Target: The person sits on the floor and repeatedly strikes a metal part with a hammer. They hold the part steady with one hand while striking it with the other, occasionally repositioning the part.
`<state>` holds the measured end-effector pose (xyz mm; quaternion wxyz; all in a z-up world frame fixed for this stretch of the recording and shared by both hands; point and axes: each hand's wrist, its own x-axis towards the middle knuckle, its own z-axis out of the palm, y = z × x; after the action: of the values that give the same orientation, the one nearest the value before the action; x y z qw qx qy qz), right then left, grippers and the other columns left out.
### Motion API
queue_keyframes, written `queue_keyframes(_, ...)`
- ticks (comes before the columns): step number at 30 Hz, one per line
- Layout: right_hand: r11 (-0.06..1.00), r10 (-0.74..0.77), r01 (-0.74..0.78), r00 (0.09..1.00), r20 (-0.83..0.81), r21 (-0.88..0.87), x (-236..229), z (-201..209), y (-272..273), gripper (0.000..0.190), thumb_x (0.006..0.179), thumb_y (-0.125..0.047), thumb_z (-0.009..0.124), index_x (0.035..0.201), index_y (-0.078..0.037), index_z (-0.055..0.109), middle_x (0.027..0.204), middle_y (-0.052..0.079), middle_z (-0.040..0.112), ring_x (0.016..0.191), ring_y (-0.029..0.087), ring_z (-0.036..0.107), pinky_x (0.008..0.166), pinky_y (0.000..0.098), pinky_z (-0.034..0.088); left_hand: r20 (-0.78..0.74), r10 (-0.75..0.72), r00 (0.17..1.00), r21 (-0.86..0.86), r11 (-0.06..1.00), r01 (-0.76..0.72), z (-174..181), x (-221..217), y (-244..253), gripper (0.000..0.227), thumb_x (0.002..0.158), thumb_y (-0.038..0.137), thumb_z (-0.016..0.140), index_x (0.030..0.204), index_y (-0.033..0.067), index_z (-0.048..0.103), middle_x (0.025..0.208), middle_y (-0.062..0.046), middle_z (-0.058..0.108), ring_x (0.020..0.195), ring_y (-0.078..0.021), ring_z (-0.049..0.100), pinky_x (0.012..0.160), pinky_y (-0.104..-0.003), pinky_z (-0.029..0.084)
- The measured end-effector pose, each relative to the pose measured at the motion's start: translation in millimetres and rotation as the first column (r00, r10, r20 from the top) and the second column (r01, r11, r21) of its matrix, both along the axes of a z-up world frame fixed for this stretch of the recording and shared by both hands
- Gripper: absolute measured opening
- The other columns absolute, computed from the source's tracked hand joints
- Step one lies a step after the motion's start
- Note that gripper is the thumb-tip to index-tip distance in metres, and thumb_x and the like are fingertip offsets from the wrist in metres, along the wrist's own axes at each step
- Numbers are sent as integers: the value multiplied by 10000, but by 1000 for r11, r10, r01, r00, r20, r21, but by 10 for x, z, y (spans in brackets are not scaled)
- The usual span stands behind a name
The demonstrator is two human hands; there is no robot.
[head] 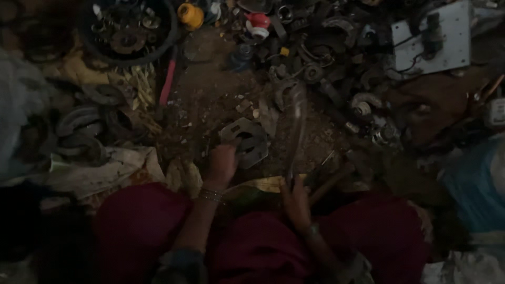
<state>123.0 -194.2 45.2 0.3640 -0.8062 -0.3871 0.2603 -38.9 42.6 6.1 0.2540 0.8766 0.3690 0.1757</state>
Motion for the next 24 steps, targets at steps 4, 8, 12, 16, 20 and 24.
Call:
queue_keyframes(4, 988, -147, 150, 988, -53, 38, -90, 307, -129, 430, 1087, -298, 556, 1335, 50, 509, 706, 173, 669, 553, 244, 578, 496, 390, 450, 108, 55, 993, -98, 994, -45, -345, 47, 39, 231, 960, -47, 588, 742, -43, 665, 749, -228, 632, 657, -311, 652, 588, -445, 544)
queue_keyframes(8, 997, -17, 2, 979, 203, 75, -77, 21, 32, 354, 1115, -281, 506, 1251, 42, 557, 698, 160, 636, 545, 236, 547, 507, 387, 439, 11, 18, 1000, -119, 993, -16, -436, 116, 70, 277, 943, -22, 546, 671, -66, 579, 720, -248, 569, 638, -322, 620, 606, -440, 543)
queue_keyframes(12, 796, 494, -236, 786, 372, -557, -149, -173, 99, 334, 1144, -265, 456, 1167, 33, 604, 690, 146, 604, 537, 228, 516, 517, 383, 428, -65, 8, 998, -199, 980, -20, -206, 128, 3, 380, 989, 16, 525, 618, -46, 473, 669, -285, 480, 617, -361, 573, 620, -483, 507)
queue_keyframes(16, 990, 133, -141, 930, 342, -2, -184, 172, -95, 413, 1032, -262, 569, 1260, 81, 543, 712, 99, 610, 524, 180, 555, 452, 343, 450, 303, -14, 953, 238, 969, -61, -118, 105, -89, 213, 849, -25, 528, 645, 33, 505, 708, -214, 515, 660, -359, 551, 590, -491, 502)
queue_keyframes(20, 948, -229, 197, 967, 107, 249, -115, 530, -101, 300, 999, -269, 584, 1133, -6, 528, 651, 82, 577, 530, 199, 503, 461, 368, 408, 147, -66, 987, 127, 991, 47, -47, 54, -79, 213, 953, 7, 506, 760, -68, 561, 623, -230, 470, 578, -342, 496, 533, -484, 477)
queue_keyframes(24, 993, -94, 74, 967, 235, 89, -67, 309, 10, 294, 1003, -261, 589, 1122, 4, 539, 695, 78, 584, 575, 195, 526, 496, 379, 434, 314, 97, 945, -295, 955, 0, -18, 73, -120, 283, 1060, 57, 483, 810, -77, 491, 617, -240, 375, 530, -355, 439, 582, -467, 456)
